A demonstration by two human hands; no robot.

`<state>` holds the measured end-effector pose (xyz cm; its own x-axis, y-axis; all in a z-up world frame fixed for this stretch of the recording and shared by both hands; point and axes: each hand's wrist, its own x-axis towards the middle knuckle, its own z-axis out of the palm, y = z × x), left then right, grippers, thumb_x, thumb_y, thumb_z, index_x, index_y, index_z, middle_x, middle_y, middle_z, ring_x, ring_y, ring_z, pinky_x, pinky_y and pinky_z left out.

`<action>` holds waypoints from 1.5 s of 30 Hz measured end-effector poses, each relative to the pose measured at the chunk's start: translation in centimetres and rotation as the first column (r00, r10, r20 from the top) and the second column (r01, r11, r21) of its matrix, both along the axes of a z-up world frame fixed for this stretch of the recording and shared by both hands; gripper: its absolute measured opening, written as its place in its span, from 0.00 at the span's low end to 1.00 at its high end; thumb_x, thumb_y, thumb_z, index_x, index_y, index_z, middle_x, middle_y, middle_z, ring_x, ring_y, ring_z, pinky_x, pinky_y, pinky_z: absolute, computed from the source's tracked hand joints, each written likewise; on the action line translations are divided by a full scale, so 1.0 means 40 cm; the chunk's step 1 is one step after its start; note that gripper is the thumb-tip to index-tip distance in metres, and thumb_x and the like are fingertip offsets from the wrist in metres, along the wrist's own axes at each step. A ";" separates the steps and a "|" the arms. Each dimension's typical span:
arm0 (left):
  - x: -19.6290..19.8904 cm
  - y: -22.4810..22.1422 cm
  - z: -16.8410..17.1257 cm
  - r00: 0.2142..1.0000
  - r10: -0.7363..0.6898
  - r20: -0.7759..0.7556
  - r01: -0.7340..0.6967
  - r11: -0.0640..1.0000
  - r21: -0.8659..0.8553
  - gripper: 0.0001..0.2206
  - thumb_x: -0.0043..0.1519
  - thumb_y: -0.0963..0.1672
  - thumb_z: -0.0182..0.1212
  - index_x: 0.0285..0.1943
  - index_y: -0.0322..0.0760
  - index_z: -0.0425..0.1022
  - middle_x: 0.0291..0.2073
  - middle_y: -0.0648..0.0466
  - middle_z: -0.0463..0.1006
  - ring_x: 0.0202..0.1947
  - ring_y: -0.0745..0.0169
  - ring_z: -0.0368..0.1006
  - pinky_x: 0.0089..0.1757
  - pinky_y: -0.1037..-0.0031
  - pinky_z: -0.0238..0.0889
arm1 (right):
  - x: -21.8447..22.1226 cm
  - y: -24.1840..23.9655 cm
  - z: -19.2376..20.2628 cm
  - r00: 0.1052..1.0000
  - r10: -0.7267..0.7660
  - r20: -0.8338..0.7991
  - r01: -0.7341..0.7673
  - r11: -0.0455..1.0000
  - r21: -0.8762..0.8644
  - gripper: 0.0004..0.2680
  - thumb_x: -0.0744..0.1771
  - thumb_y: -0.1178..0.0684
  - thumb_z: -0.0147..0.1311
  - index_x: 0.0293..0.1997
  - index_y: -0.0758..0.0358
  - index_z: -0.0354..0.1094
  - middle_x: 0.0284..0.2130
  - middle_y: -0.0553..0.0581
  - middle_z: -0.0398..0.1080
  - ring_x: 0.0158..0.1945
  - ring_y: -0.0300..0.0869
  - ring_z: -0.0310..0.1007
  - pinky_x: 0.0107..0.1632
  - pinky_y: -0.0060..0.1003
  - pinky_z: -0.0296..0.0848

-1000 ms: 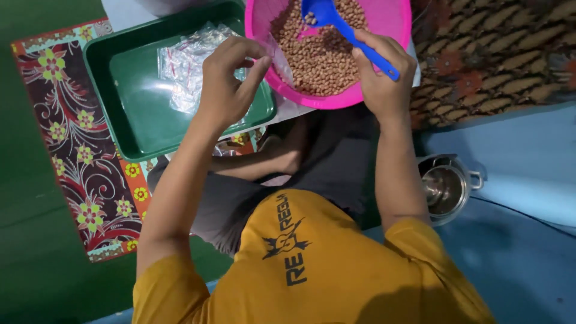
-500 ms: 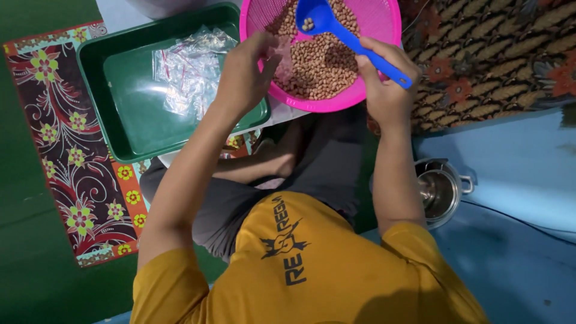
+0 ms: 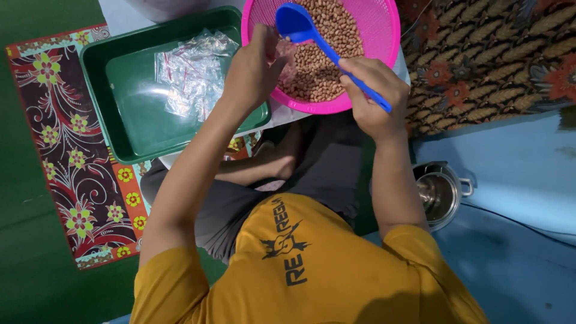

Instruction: Packaging peanuts into small plastic bags using a spoon and sealing them manually.

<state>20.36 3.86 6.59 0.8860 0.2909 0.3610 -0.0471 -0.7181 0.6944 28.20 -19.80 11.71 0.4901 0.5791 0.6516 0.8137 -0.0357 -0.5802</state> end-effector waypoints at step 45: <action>-0.314 -0.068 0.111 0.980 -0.167 0.107 0.188 0.952 -0.241 0.03 0.66 0.44 0.65 0.42 0.42 0.82 0.33 0.54 0.78 0.36 0.51 0.79 0.40 0.66 0.72 | -0.194 0.097 -0.033 0.946 0.266 -0.186 -0.264 0.964 0.035 0.03 0.65 0.62 0.64 0.40 0.65 0.79 0.34 0.58 0.80 0.34 0.52 0.80 0.37 0.44 0.78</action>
<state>7.81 1.16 11.01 0.9009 0.2217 0.3730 -0.2243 -0.4980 0.8377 20.46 -15.94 10.41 0.4337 0.6985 0.5692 0.6698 0.1727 -0.7222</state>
